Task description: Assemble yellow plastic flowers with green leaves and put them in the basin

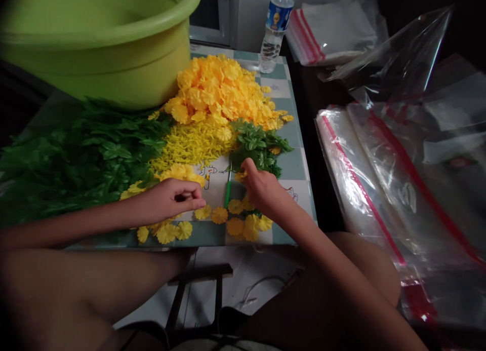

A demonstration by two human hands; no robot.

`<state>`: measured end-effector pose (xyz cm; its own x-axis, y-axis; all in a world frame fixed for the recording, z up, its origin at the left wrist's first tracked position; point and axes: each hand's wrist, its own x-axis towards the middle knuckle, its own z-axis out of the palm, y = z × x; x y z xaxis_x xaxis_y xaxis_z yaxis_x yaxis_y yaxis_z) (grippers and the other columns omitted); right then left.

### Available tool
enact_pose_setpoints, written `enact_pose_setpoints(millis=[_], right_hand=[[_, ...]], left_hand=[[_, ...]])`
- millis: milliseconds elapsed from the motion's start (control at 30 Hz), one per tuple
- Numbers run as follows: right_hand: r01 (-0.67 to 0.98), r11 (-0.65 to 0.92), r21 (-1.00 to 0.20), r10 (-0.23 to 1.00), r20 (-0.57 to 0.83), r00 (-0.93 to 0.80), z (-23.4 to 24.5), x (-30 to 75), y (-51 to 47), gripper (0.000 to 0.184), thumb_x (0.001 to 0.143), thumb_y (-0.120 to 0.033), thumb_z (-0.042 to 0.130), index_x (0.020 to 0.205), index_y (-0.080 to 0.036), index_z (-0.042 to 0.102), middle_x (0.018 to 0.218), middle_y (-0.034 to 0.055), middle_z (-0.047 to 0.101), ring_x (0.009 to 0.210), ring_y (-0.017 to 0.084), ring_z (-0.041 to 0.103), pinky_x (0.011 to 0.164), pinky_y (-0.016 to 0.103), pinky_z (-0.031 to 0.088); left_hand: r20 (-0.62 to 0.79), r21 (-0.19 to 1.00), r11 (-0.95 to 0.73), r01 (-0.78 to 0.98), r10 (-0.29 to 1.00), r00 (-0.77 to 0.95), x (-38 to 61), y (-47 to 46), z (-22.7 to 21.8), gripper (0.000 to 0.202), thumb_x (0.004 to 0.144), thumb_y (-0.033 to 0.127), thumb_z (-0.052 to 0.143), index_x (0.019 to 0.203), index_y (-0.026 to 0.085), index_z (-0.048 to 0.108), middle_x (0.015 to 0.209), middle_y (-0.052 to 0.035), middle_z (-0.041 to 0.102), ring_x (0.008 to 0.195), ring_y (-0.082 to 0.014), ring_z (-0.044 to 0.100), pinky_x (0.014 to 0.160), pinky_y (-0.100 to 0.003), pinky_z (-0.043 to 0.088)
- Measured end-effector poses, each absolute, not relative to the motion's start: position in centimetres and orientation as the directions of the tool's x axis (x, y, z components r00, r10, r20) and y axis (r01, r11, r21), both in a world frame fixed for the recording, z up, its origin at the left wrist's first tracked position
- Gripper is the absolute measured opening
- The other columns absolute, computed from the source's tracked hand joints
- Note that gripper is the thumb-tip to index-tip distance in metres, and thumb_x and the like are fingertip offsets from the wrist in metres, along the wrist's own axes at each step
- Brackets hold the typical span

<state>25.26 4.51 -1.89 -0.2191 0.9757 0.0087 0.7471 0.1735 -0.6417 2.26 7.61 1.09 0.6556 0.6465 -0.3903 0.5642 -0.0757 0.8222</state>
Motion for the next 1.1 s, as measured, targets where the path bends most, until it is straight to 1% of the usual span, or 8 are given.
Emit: enact_pose_setpoints(millis=[100, 167, 267, 400, 567, 833, 933, 1100], right_hand=[[0.456, 0.037, -0.889, 0.986, -0.040, -0.159, -1.3, 25.3, 4.6, 0.008, 0.086, -0.021, 0.047, 0.090, -0.024, 0.040, 0.067, -0.0011, 0.061, 0.060, 0.015, 0.060, 0.057, 0.028, 0.045], [0.179, -0.105, -0.978, 0.982, -0.131, -0.136, -0.7, 25.0, 4.6, 0.015, 0.087, -0.029, 0.051, 0.086, -0.026, 0.037, 0.067, -0.0032, 0.062, 0.062, 0.016, 0.064, 0.060, 0.031, 0.052], [-0.168, -0.259, -0.951, 0.958, -0.232, -0.169, 0.1, 24.3, 4.4, 0.025, 0.083, -0.034, 0.060, 0.081, -0.026, 0.036, 0.066, -0.0040, 0.064, 0.065, 0.017, 0.068, 0.063, 0.035, 0.057], [-0.391, -0.321, -0.863, 0.942, -0.250, -0.222, 0.1, 23.3, 3.8, 0.022, 0.083, -0.026, 0.059, 0.081, -0.024, 0.037, 0.072, -0.0012, 0.069, 0.069, 0.017, 0.070, 0.065, 0.034, 0.060], [-0.492, -0.356, -0.794, 0.932, -0.266, -0.244, -0.7, 22.4, 3.0, 0.015, 0.086, -0.022, 0.054, 0.080, -0.023, 0.040, 0.077, -0.0005, 0.068, 0.073, 0.013, 0.070, 0.068, 0.029, 0.060], [-0.539, -0.322, -0.778, 0.947, -0.262, -0.187, -0.9, 21.5, 2.5, 0.019, 0.083, -0.020, 0.058, 0.081, -0.024, 0.040, 0.071, -0.0059, 0.062, 0.074, 0.015, 0.070, 0.071, 0.034, 0.060], [-0.550, -0.324, -0.770, 0.946, -0.260, -0.194, -1.0, 21.3, 2.4, 0.020, 0.083, -0.018, 0.058, 0.080, -0.023, 0.039, 0.077, -0.0036, 0.065, 0.078, 0.016, 0.070, 0.076, 0.037, 0.059], [-0.568, -0.334, -0.753, 0.942, -0.280, -0.183, -0.8, 21.1, 2.4, 0.023, 0.082, -0.014, 0.057, 0.078, -0.023, 0.037, 0.082, -0.0009, 0.068, 0.083, 0.018, 0.070, 0.082, 0.041, 0.057]], left_hand=[[-0.381, 0.827, -0.077, 0.557, 0.652, 0.655, 2.3, 7.6, 1.0, 0.025, 0.079, 0.036, 0.055, 0.066, 0.015, 0.052, 0.051, 0.0067, 0.040, 0.049, -0.0070, 0.035, 0.046, -0.019, 0.026], [-0.361, 0.836, -0.088, 0.541, 0.655, 0.664, 2.4, 7.6, 1.0, 0.023, 0.078, 0.034, 0.056, 0.066, 0.015, 0.053, 0.052, 0.0067, 0.041, 0.049, -0.0069, 0.036, 0.047, -0.019, 0.027], [-0.335, 0.858, -0.097, 0.505, 0.639, 0.692, 2.6, 7.6, 1.0, 0.020, 0.078, 0.032, 0.058, 0.070, 0.014, 0.056, 0.053, 0.0061, 0.046, 0.050, -0.0074, 0.041, 0.048, -0.019, 0.031], [-0.279, 0.915, -0.063, 0.399, 0.615, 0.738, 2.7, 7.7, 0.5, 0.017, 0.075, 0.030, 0.064, 0.080, 0.015, 0.056, 0.063, 0.0043, 0.057, 0.058, -0.0091, 0.053, 0.057, -0.021, 0.042], [-0.290, 0.949, 0.088, 0.303, 0.626, 0.724, 3.2, 7.4, 0.2, 0.022, 0.070, 0.026, 0.070, 0.082, 0.015, 0.056, 0.075, 0.0008, 0.066, 0.072, -0.0119, 0.063, 0.070, -0.024, 0.050], [-0.395, 0.919, 0.277, 0.282, 0.639, 0.660, 3.6, 6.8, 0.0, 0.021, 0.074, 0.032, 0.068, 0.080, 0.014, 0.060, 0.066, 0.0010, 0.065, 0.061, -0.0108, 0.062, 0.058, -0.022, 0.049], [-0.411, 0.911, 0.269, 0.312, 0.632, 0.657, 3.5, 6.8, -0.2, 0.020, 0.077, 0.033, 0.065, 0.080, 0.014, 0.059, 0.063, 0.0016, 0.064, 0.059, -0.0100, 0.061, 0.056, -0.020, 0.048], [-0.349, 0.922, 0.113, 0.372, 0.658, 0.667, 3.3, 6.9, -0.5, 0.023, 0.083, 0.037, 0.058, 0.079, 0.015, 0.057, 0.063, 0.0026, 0.062, 0.058, -0.0091, 0.058, 0.054, -0.019, 0.044]])
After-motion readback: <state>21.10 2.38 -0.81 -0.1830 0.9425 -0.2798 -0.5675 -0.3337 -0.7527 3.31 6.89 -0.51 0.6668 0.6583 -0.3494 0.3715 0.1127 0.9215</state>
